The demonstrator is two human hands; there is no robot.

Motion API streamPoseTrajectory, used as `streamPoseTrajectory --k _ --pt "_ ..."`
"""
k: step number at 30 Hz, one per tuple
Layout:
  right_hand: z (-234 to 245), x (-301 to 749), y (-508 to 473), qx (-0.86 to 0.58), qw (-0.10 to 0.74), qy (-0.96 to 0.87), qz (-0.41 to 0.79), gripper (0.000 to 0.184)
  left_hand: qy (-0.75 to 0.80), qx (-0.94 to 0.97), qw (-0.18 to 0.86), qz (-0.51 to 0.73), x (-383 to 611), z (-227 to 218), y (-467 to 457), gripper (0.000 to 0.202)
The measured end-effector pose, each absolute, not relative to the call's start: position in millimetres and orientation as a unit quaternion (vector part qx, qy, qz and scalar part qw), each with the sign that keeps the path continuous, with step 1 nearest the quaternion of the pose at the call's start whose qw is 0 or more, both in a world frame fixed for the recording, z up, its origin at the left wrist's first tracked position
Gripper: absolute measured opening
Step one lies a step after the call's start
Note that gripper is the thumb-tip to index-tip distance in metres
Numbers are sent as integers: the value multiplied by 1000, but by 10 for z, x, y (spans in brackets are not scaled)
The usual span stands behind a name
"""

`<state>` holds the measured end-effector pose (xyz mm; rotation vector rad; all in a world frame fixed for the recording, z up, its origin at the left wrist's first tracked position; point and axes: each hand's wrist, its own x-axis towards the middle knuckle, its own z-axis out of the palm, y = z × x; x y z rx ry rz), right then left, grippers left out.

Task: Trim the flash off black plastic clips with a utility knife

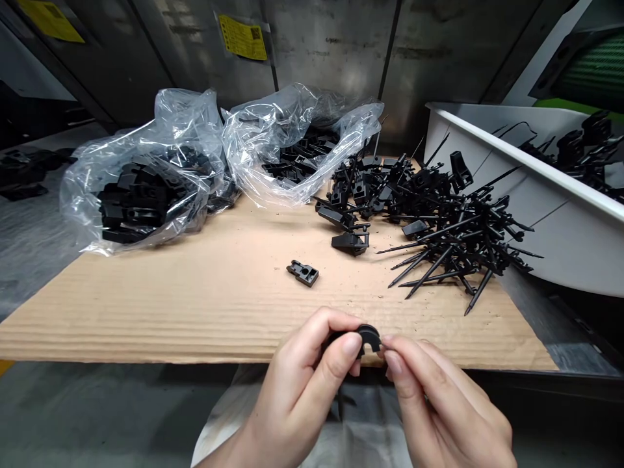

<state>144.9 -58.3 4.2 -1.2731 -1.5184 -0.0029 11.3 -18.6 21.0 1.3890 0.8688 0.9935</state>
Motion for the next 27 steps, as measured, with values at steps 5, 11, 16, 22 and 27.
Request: streamPoseTrajectory --k 5,11,16,22,27 --pt "60 1494 -537 -507 551 -663 24 29 377 607 566 412 106 242 -181 14" --pt "85 1580 -518 -483 516 -703 81 26 377 616 567 396 98 258 -155 16" --pt "171 1697 -486 -465 492 -721 149 21 386 612 570 390 112 251 -153 15" --pt "457 1893 -384 -412 236 -842 256 19 386 621 564 383 110 298 -147 13" --pt "463 1951 -468 -419 244 -836 258 17 394 598 557 420 114 259 -147 18"
